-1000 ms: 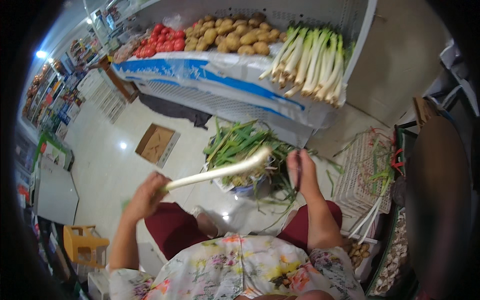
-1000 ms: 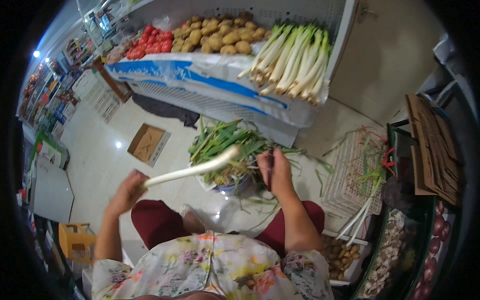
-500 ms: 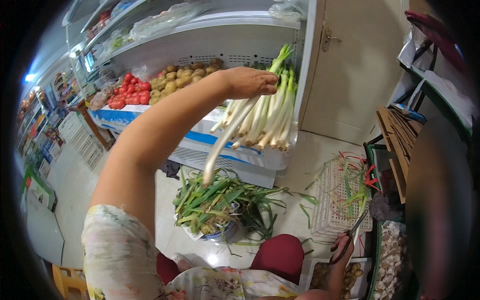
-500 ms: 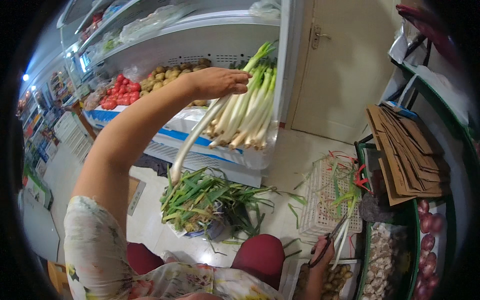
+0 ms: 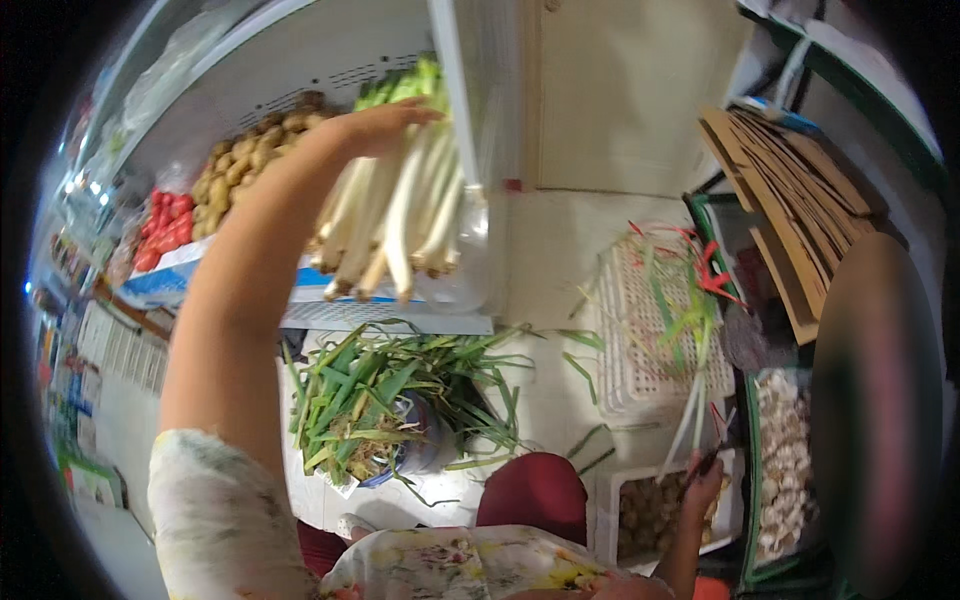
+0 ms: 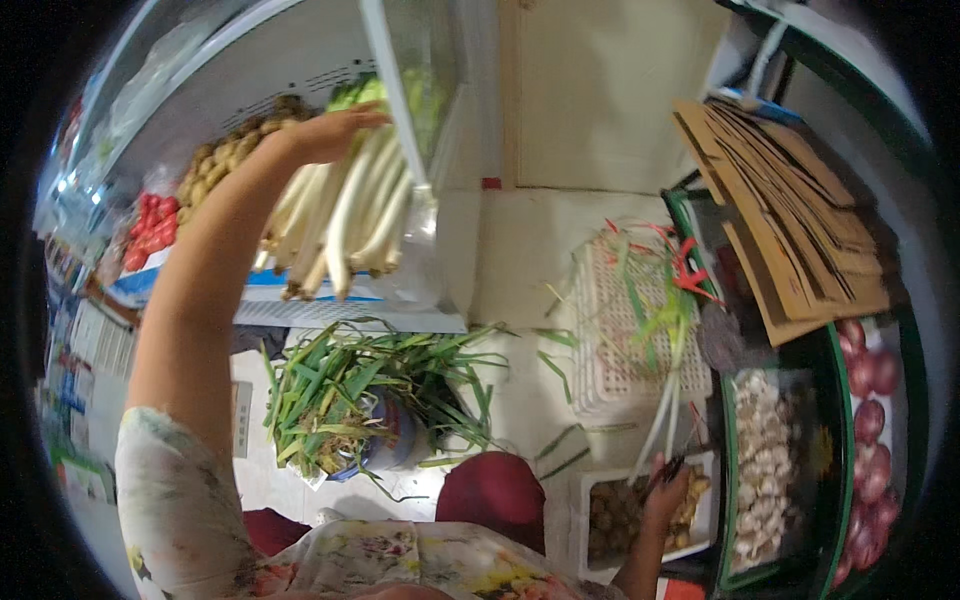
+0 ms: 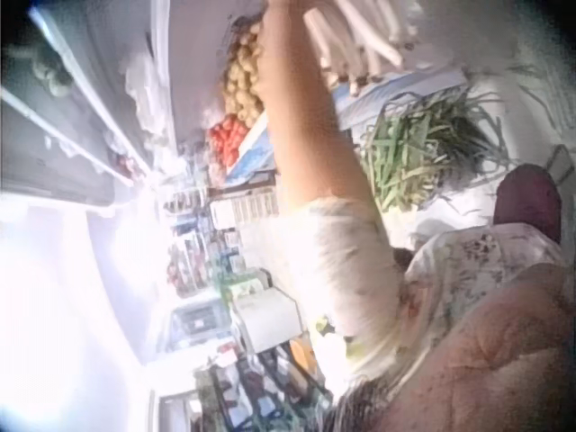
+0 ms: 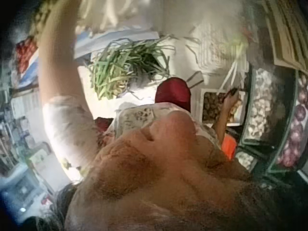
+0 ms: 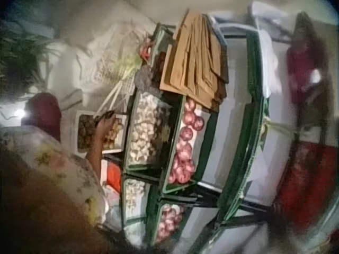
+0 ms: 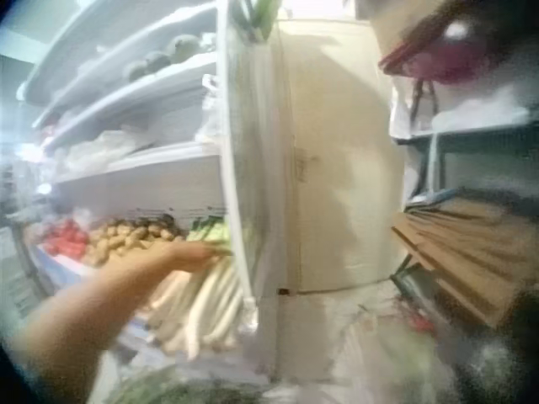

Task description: The person trims green onions with scissors, removing the roots and the upper parts of the leaves, and then collects the trimmings into a bucket.

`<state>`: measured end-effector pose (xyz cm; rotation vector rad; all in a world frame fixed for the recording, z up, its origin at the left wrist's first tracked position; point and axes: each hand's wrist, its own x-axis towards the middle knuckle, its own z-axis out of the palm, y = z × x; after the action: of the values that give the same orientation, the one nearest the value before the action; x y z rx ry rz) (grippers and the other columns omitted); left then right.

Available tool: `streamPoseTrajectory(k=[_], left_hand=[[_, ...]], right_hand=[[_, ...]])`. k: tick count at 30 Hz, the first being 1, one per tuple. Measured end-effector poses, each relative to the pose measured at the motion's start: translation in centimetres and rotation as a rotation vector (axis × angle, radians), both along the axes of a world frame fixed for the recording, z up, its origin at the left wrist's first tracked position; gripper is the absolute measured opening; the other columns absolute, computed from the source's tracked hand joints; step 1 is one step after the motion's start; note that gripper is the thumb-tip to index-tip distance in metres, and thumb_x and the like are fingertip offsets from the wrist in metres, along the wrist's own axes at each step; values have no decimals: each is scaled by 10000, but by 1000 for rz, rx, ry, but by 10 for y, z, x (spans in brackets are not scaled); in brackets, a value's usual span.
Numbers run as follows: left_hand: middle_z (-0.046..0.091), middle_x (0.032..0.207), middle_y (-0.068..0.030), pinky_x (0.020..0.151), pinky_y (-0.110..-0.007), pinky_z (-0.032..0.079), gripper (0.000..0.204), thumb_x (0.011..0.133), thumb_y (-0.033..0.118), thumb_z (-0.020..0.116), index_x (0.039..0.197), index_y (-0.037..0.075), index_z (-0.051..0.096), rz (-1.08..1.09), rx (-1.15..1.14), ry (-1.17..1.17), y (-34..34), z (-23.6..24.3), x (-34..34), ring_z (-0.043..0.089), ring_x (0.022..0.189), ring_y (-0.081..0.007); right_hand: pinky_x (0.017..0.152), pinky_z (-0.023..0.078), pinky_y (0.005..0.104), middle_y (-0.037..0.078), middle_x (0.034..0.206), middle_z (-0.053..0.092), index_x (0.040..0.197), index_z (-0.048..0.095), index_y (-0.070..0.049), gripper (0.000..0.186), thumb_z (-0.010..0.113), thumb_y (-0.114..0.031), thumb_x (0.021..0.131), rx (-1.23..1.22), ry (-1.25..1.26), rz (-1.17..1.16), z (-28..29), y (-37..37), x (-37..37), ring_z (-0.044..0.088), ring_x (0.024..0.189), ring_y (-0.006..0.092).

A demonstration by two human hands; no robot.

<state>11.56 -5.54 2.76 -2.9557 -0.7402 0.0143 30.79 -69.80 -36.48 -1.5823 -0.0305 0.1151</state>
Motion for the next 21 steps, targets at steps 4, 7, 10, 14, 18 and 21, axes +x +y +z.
streamPoseTrajectory(k=[4, 7, 10, 14, 18, 21], left_hand=[[503, 1439, -169, 1109, -439, 390, 433, 1015, 153, 470, 1448, 142, 464, -131, -208, -201, -19, 0, -58, 501, 1313, -298], [572, 1377, -141, 1072, -428, 428, 475, 1027, 411, 462, 1383, 109, 549, 0, -149, -91, -88, 5, -77, 555, 1265, -299], [644, 1241, -164, 975, -373, 493, 440, 980, 219, 579, 1386, 55, 539, -99, -271, -285, -90, -12, -66, 622, 1139, -275], [606, 1158, -111, 875, -293, 478, 550, 864, 38, 544, 1413, 27, 503, 149, -534, -408, -51, -23, -49, 576, 972, -154], [601, 1211, -105, 866, -285, 474, 548, 860, 24, 546, 1407, 29, 510, 183, -503, -527, -51, -25, -52, 571, 984, -155], [588, 1317, -126, 993, -328, 462, 497, 919, 47, 555, 1411, 106, 520, 98, -346, -488, -59, -28, -60, 571, 1168, -215]], right_hand=[[906, 508, 393, 231, 1175, 643, 1308, 450, 83, 494, 659, -34, 876, -758, -60, 44, -25, -39, 28, 642, 1077, 324], [867, 516, 407, 214, 1152, 643, 1193, 525, 76, 407, 698, -46, 845, -1073, -38, 61, -3, -23, 54, 641, 1038, 346], [790, 529, 473, 211, 941, 662, 1008, 584, 40, 332, 738, -191, 826, -1159, -278, 0, -38, -26, 85, 651, 905, 410], [780, 542, 485, 206, 922, 684, 1011, 598, 17, 352, 718, -273, 851, -1123, -366, 52, -50, 15, 110, 668, 875, 403], [768, 558, 478, 224, 946, 696, 1015, 604, -6, 363, 722, -306, 849, -1177, -222, 84, -56, 68, 110, 692, 881, 370], [747, 566, 464, 209, 984, 705, 1078, 595, 14, 408, 743, -281, 839, -1288, -174, 118, -74, 79, 115, 704, 890, 337]])
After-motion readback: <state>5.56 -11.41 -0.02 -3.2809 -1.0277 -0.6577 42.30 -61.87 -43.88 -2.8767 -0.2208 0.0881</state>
